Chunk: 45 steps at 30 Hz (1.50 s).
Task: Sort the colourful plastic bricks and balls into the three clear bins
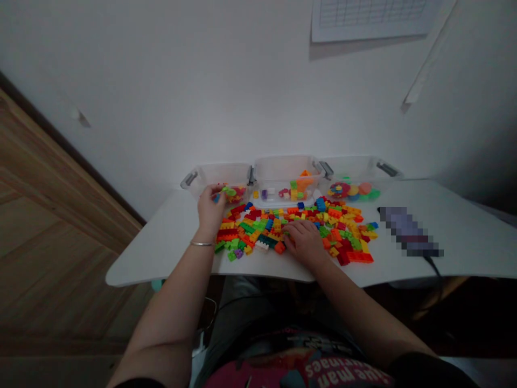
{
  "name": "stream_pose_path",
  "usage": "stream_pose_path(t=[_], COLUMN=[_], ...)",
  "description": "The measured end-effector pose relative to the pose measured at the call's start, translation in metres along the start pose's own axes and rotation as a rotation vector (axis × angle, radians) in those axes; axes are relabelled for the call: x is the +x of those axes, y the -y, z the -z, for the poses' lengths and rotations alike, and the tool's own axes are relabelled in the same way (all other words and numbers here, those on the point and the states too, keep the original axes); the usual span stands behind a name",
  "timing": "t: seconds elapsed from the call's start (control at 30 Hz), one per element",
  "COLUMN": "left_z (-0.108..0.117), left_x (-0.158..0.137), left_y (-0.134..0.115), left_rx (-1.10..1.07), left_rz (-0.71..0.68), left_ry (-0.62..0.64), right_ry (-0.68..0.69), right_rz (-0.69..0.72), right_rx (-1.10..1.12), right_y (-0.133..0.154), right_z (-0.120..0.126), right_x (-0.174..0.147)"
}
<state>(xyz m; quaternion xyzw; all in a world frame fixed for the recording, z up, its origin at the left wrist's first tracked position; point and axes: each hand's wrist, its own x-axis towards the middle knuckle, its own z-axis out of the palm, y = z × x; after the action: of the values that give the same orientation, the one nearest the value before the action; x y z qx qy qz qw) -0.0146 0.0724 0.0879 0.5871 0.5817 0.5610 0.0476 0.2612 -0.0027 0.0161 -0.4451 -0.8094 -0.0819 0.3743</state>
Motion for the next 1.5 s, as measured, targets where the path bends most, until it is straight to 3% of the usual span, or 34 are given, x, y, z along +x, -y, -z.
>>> stream_pose_path(t=[0.1,0.2,0.33,0.47,0.73,0.97,1.23,1.3,1.4,1.5], left_z=[0.003,0.004,0.0,-0.002,-0.003,-0.008,-0.003,-0.002,-0.006,-0.018], left_x=[0.019,0.036,0.053,0.061,0.069,0.064,0.06,0.057,0.045,0.021], left_y=[0.006,0.009,0.009,0.008,0.008,0.012,0.005,0.002,-0.006,-0.017], left_rx=[0.196,0.255,0.257,0.391,0.398,0.371,0.353,0.335,0.345,0.393], left_rz=[-0.09,-0.132,-0.072,-0.012,0.097,0.085,0.048,0.013,-0.17,-0.375], left_ry=[-0.013,-0.028,0.047,0.176,0.239,0.167,0.213,0.157,0.077,0.157], right_ry=[0.013,0.017,0.026,0.032,0.035,0.023,0.026,0.03,0.041,0.036], right_rz=[-0.027,-0.046,-0.049,-0.03,-0.024,-0.022,-0.03,-0.027,-0.031,-0.038], right_rx=[0.033,0.064,0.091,0.102,0.13,0.145,0.148,0.151,0.15,0.14], right_y=[0.0,-0.001,-0.002,-0.004,-0.006,-0.005,-0.004,-0.005,-0.005,-0.004], right_z=[-0.001,-0.002,-0.002,-0.003,-0.004,-0.002,-0.001,-0.001,-0.002,-0.002], right_x=[0.001,0.001,0.001,0.001,0.001,0.003,0.002,0.002,0.002,0.002])
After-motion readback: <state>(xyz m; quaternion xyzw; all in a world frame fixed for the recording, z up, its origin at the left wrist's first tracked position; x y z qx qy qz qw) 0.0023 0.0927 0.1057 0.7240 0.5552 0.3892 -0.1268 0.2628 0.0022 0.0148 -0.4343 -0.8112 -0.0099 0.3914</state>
